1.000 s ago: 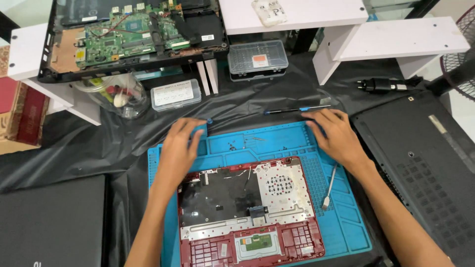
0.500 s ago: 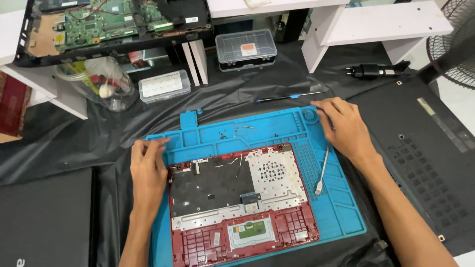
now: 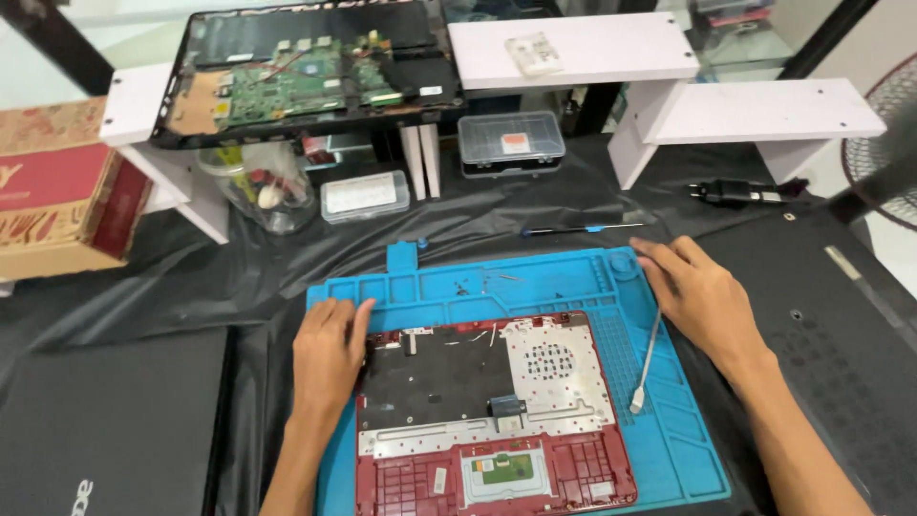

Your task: The person disassembles a laptop on a blue repair mat. They flip the laptop chassis over, use a screwdriver to remove screws from the bottom cover, place the screws on the mat, and manipulate the exposed internal frame and components by hand.

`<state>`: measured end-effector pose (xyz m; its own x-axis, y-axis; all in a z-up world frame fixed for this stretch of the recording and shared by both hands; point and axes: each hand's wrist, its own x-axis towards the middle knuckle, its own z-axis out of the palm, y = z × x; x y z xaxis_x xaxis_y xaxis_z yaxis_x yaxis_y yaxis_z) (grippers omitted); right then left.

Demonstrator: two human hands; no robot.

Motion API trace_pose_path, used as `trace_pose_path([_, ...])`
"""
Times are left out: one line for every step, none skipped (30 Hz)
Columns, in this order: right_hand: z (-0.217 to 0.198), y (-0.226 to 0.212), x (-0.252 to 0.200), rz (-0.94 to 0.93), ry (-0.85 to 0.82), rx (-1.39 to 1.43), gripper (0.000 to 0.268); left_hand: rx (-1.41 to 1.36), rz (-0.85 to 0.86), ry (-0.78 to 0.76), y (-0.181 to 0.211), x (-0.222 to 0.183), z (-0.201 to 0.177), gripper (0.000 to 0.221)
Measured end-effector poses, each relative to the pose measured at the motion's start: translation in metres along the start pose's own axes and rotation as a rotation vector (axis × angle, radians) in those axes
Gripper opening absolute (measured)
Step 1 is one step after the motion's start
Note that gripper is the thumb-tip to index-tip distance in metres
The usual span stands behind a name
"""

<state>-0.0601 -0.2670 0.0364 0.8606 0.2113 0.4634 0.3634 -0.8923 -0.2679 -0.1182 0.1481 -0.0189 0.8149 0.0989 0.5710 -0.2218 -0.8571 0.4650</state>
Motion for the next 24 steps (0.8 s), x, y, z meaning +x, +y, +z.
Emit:
trace_pose_path([0.002,0.0,-0.002,-0.01,-0.034,0.03,0.027,0.018,0.007,-0.006,0.0,-0.001,0.0,0.029])
trace_pose_path([0.003,-0.002,-0.001,-0.019,-0.042,0.036,0.027,0.024,-0.005,-0.004,-0.002,-0.001,0.001,0.029])
trace_pose_path([0.004,-0.003,-0.001,-0.008,-0.069,0.039,0.026,0.025,0.018,-0.006,-0.004,-0.001,0.002,0.027])
trace_pose_path([0.005,-0.005,-0.002,0.003,-0.101,0.044,0.025,0.027,0.038,-0.012,-0.006,-0.002,0.003,0.026])
trace_pose_path([0.008,-0.006,-0.003,-0.005,-0.114,0.051,0.025,0.035,0.023,-0.014,-0.007,-0.004,0.003,0.026])
trace_pose_path([0.01,-0.007,-0.003,-0.002,-0.137,0.045,0.027,0.047,0.026,-0.024,-0.009,-0.003,0.004,0.025])
trace_pose_path([0.012,-0.007,-0.002,0.002,-0.161,0.037,0.028,0.058,0.029,-0.033,-0.01,-0.002,0.005,0.024])
trace_pose_path([0.016,-0.007,-0.002,-0.005,-0.163,0.04,0.028,0.062,0.023,-0.03,-0.01,-0.002,0.003,0.024])
trace_pose_path([0.019,-0.007,-0.002,-0.069,-0.137,0.029,0.03,0.042,0.014,-0.027,-0.009,-0.002,0.002,0.022])
trace_pose_path([0.021,-0.006,-0.003,-0.128,-0.111,0.016,0.032,0.018,0.006,-0.027,-0.009,-0.001,0.002,0.02])
trace_pose_path([0.023,-0.007,-0.003,-0.131,-0.113,0.016,0.032,0.018,0.003,-0.026,-0.006,0.001,0.0,0.02])
trace_pose_path([0.024,-0.008,-0.004,-0.135,-0.128,0.011,0.029,-0.031,-0.041,-0.035,-0.003,0.001,-0.003,0.018])
trace_pose_path([0.027,-0.009,-0.005,-0.138,-0.143,0.006,0.026,-0.08,-0.084,-0.043,-0.001,0.002,-0.005,0.016])
trace_pose_path([0.027,-0.013,-0.008,-0.141,-0.156,0.011,0.026,-0.076,-0.096,-0.049,0.002,0.002,-0.009,0.016])
trace_pose_path([0.028,-0.016,-0.01,-0.148,-0.164,0.018,0.024,-0.059,-0.147,-0.093,0.005,0.003,-0.013,0.017])
trace_pose_path([0.03,-0.018,-0.01,-0.159,-0.164,0.026,0.021,-0.04,-0.194,-0.129,0.007,0.006,-0.016,0.018])
trace_pose_path([0.033,-0.021,-0.011,-0.166,-0.167,0.032,0.021,-0.035,-0.201,-0.126,0.002,0.006,-0.017,0.018])
trace_pose_path([0.035,-0.023,-0.013,-0.144,-0.214,0.029,0.022,-0.077,-0.19,-0.145,-0.001,0.004,-0.017,0.019])
trace_pose_path([0.036,-0.025,-0.014,-0.123,-0.261,0.026,0.023,-0.119,-0.18,-0.163,-0.005,0.002,-0.018,0.019])
trace_pose_path([0.037,-0.026,-0.016,-0.129,-0.273,0.03,0.023,-0.115,-0.193,-0.165,-0.006,0.003,-0.022,0.019])
trace_pose_path([0.037,-0.027,-0.017,-0.113,-0.282,0.039,0.025,-0.189,-0.258,-0.241,-0.006,0.004,-0.027,0.022])
trace_pose_path([0.039,-0.028,-0.016,-0.097,-0.281,0.049,0.026,-0.262,-0.314,-0.311,-0.008,0.008,-0.032,0.025])
trace_pose_path([0.036,-0.035,-0.012,-0.104,-0.283,0.053,0.026,-0.257,-0.319,-0.306,-0.008,0.011,-0.036,0.025])
trace_pose_path([0.031,-0.043,-0.011,-0.002,-0.341,0.044,0.027,-0.276,-0.408,-0.411,-0.008,0.013,-0.04,0.025])
